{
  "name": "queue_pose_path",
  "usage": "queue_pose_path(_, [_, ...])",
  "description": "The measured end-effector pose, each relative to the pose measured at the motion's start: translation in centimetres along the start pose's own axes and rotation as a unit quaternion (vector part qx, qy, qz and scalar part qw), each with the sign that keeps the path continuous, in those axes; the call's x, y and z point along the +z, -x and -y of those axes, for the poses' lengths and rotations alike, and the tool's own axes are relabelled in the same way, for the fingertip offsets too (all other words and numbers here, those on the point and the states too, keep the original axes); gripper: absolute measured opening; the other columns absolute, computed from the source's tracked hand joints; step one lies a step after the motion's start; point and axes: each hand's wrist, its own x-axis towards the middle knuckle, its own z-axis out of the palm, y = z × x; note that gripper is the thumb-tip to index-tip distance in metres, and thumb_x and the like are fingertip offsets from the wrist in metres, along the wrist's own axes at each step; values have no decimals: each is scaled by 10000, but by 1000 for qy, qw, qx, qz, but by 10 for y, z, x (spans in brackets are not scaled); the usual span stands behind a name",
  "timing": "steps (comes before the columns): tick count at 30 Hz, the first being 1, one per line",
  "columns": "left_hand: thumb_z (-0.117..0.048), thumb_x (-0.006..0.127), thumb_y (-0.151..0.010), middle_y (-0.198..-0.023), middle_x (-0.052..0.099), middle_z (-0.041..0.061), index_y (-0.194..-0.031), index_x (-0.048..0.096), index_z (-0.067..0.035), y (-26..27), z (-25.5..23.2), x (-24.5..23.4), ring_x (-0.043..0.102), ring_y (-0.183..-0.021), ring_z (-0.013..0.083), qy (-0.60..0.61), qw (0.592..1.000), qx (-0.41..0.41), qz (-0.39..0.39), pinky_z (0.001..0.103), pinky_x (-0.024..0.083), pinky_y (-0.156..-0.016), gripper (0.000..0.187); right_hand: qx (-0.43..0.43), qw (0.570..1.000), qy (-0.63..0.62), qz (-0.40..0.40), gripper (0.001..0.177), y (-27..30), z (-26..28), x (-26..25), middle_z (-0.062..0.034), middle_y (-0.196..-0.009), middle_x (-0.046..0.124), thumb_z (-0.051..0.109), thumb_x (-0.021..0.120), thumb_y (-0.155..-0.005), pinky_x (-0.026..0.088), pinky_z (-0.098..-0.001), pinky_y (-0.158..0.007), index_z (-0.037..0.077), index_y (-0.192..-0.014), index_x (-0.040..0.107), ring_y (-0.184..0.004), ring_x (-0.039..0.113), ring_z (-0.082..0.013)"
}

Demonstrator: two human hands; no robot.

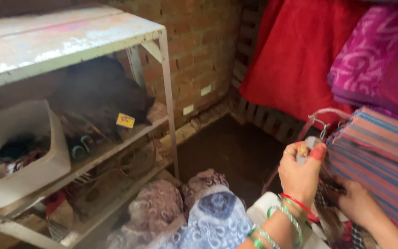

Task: The person uses a wrench to tighten or loosen a metal component held within a patterned cloth. The person performs this action while sitting at a workbench, handling the tool and the cloth repeatedly.

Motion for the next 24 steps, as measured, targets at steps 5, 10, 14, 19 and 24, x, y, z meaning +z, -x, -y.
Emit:
queue_pose_path(5, [-328, 844, -807, -961, 715, -38, -1131, 689, -72, 2, -2, -6, 629, -858, 52, 51, 995, 77, 43, 259, 542, -814, 441, -61, 997, -28, -42, 392, -10, -2, 2, -159, -965, 798, 274, 768, -864, 597, -392, -827, 68, -1198, 757, -882, 749, -257])
queue_pose_path(10, [-189, 677, -945, -1134, 777, -27, -1276, 699, -89, 1, -8, -7, 696, -1069, 33, 104, 976, 176, 81, 219, 526, -958, 347, -49, 995, -42, -81, 419, -58, -25, 19, -178, -994, 778, 225, 785, -857, 590, -382, -887, 47, -1236, 759, -929, 750, -256])
queue_pose_path(14, [-63, 614, -984, -1091, 773, 68, -1288, 692, -57, 1, -26, -19, 721, -1030, 93, 13, 970, 222, 95, 251, 549, -929, 314, -100, 983, -148, -42, 444, -95, -42, 20, -177, -988, 794, 203, 868, -796, 597, -359, -872, 42, -1202, 789, -896, 793, -234])
queue_pose_path(19, [-30, 542, -1002, -997, 736, 74, -1248, 665, -28, -4, -47, -34, 714, -919, 122, 21, 965, 244, 97, 270, 562, -835, 275, -91, 989, -112, -12, 481, -82, 28, 17, -150, -1001, 807, 185, 850, -811, 585, -328, -885, 67, -1272, 777, -920, 783, -200])
queue_pose_path(24, [-70, 509, -1036, -918, 719, 36, -1200, 639, -26, -27, -68, -53, 700, -809, 131, 96, 981, 146, 86, 294, 582, -720, 214, -60, 991, 110, 41, 478, -9, 121, -17, -62, -1054, 802, 242, 797, -900, 560, -249, -948, 161, -1369, 751, -987, 739, -127])
